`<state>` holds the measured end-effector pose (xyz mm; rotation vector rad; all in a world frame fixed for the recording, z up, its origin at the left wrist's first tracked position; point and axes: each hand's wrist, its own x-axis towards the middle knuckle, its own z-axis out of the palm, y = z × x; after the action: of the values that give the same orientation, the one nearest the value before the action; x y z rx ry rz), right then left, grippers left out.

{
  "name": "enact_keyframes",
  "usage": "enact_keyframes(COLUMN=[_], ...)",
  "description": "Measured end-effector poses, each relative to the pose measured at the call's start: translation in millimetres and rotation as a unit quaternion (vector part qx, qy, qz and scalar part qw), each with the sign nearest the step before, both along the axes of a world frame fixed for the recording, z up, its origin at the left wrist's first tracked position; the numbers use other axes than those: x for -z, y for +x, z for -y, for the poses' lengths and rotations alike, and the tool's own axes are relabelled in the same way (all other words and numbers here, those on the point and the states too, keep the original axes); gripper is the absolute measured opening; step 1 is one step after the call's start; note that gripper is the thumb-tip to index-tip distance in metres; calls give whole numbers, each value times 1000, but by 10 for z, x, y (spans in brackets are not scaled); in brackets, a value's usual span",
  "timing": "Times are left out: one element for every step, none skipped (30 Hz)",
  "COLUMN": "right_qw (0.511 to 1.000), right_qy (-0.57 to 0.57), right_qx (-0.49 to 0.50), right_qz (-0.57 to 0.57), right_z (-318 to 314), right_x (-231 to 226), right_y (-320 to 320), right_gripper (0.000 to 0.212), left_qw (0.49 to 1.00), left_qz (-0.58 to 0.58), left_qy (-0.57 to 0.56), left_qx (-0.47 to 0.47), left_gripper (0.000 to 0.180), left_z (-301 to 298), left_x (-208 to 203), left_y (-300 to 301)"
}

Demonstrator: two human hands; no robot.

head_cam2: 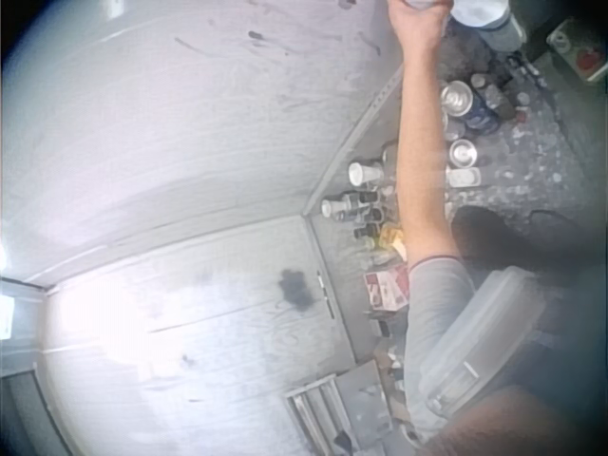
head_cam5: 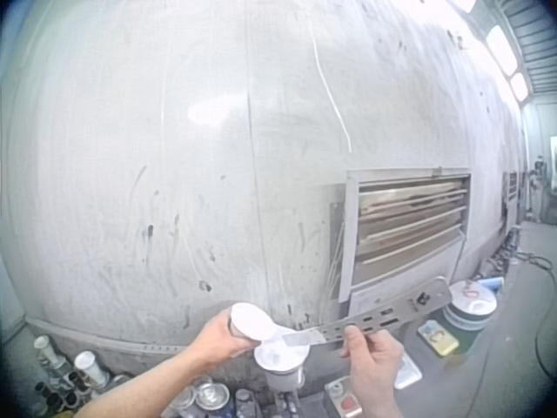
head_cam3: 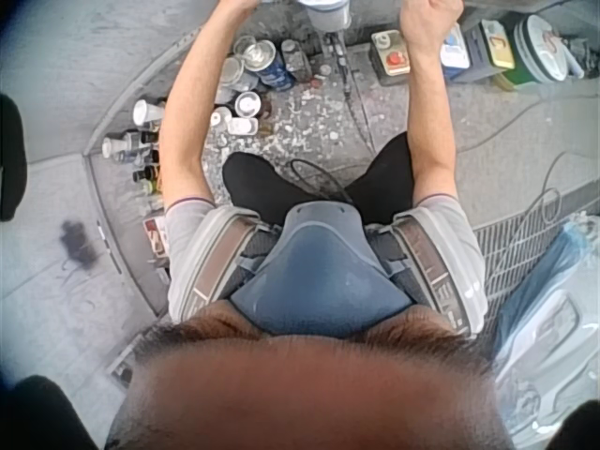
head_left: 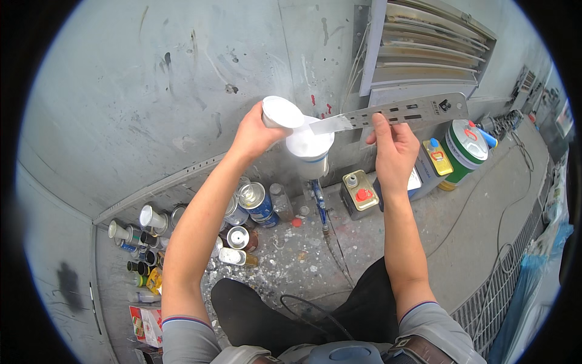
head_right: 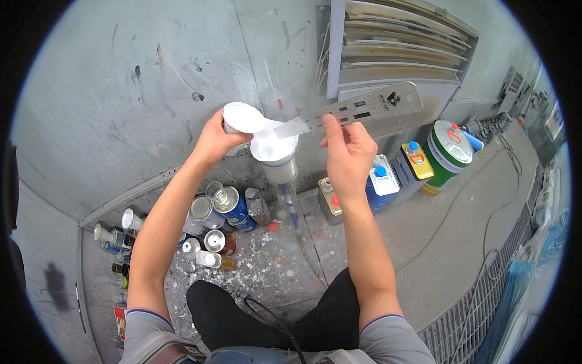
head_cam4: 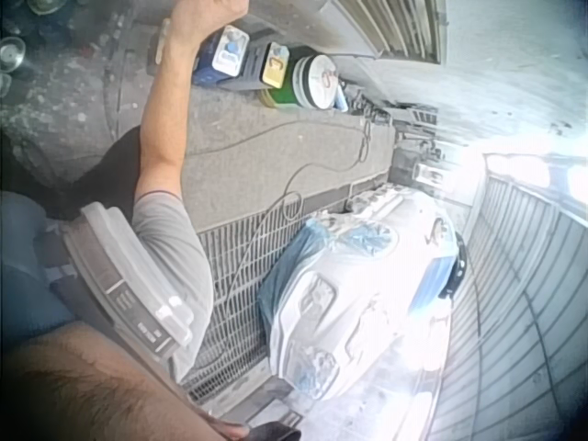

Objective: The person mixes white paint with a clear liquid in a small container using a metal mixing stick. They then pour the mixture into a spray gun cup and attach the gun. Finally, they spray the white paint onto the front bumper of a car.

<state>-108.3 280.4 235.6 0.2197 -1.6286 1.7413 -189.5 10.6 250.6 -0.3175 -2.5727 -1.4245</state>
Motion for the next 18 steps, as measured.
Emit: enact_keyframes(right_qw=[1000, 1000, 1000, 1000, 1000, 1000, 1000, 1000, 1000, 1000, 1000, 1000, 1000, 1000, 1000, 1000, 1000, 1000], right_qy=[-2, -4, -5, -7, -3, 1, 6, 1, -4, -9, -6, -3, 0, 3, 6, 10, 11, 12], right_qx=[0, 5, 9, 14, 9, 3, -2, -7, -11, -16, -14, -12, -10, -9, -7, -6, -6, -7], right_qz=[0, 2, 5, 7, 7, 7, 7, 1, -4, -10, -8, -6, -5, -2, 1, 3, 3, 4], right_z=[1, 2, 2, 3, -1, -5, -8, -7, 0, 3, 1, -1, -7, -6, -7, -7, -10, -11], right_x=[4, -2, -13, -17, -11, 1, 9, 11, 10, 11, 11, 12, 14, 20, 27, 30, 31, 30], right_y=[-7, -6, -3, -2, -1, -3, -4, -8, -15, -19, -19, -19, -20, -24, -31, -35, -36, -35], right_gripper=[20, 22, 25, 28, 24, 21, 19, 19, 19, 18, 18, 18, 18, 18, 18, 18, 18, 18], left_qw=[1000, 999, 999, 998, 997, 996, 995, 995, 995, 995, 995, 994, 993, 991, 988, 985, 983, 981], left_qz=[-6, -15, -23, -32, -33, -34, -35, -35, -35, -36, -35, -35, -35, -43, -51, -60, -66, -73], left_qy=[-20, -32, -44, -56, -67, -77, -88, -89, -90, -91, -97, -104, -109, -126, -143, -159, -168, -178], left_qx=[-5, -4, -4, -3, -5, -7, -8, -6, -3, 0, 5, 9, 13, 7, 1, -5, -5, -6], left_gripper=[77, 77, 76, 76, 76, 76, 76, 76, 76, 76, 76, 75, 75, 75, 75, 75, 76, 76], left_z=[5, 2, 1, 0, -2, -4, -5, -18, -31, -45, -56, -66, -76, -64, -42, -24, -21, -17], left_x=[6, 2, 1, -1, -3, -5, -7, -20, -31, -46, -66, -84, -93, -76, -35, -3, 20, 43], left_y=[-6, 0, 12, 22, 26, 30, 34, 48, 63, 76, 86, 94, 95, 81, 49, 23, 5, -11])
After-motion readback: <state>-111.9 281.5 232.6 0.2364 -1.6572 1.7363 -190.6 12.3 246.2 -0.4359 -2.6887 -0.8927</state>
